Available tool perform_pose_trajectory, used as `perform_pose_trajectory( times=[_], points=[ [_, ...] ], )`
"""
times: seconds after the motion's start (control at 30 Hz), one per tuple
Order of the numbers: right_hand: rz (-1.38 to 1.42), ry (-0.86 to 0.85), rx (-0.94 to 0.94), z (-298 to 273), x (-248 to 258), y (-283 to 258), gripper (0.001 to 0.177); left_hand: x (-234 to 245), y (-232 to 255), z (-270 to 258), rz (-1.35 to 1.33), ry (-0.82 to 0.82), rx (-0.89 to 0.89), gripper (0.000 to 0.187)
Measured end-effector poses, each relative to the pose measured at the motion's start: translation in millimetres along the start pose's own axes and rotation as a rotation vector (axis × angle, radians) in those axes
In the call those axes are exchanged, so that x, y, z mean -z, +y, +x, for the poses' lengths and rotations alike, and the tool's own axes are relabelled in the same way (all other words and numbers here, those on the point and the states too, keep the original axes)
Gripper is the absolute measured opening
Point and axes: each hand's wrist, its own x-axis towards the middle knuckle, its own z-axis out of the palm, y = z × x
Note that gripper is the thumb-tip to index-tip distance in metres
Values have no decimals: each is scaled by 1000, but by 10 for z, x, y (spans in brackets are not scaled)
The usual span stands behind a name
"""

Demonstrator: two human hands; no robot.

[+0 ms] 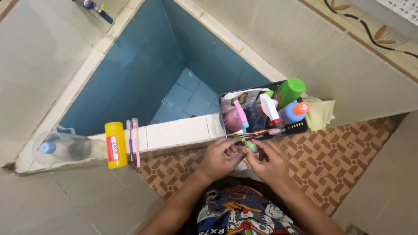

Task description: The person organizes various bathroom supplies on a tiled ledge. They take items from a black basket and place them in a row, including a yellow container, several colorful pens, a pink spray bottle, a white spray bottle, a blue bottle, a green bottle, and a white pouch.

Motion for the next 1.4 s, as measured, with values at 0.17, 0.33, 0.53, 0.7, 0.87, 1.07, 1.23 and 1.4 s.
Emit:
perform_pose_trajectory(
  times=[0.17, 0.33, 0.53, 0.7, 0.87, 1.07, 1.23, 1.4],
  points=[
    [120, -1, 37, 99, 102, -235, 33, 61, -1, -36, 15, 35, -30, 39],
    [207, 43, 135, 257, 228, -442, 34, 128, 0, -106, 26, 107, -44, 29],
    [539, -13, -38, 345, 160, -501, 29, 263, -38, -319, 75, 162, -75, 23],
    [767, -181, -96, 509, -137, -456, 26, 381, -210, -557, -41, 144, -34, 15],
    [669, -459, -260, 435, -599, -491, 24, 552, -209, -810, -29, 255, -36, 17],
    [576, -667, -272, 135, -1222, -571, 25, 810, -327, -1116, -144, 322, 107, 20],
    [510, -878, -394, 10, -1594, -676, 32, 857, -552, -1391, -245, 426, 352, 24],
    [587, -905, -404, -24, -2140, -589, 26, 905, -854, -1650, -193, 599, 486, 27]
  ],
)
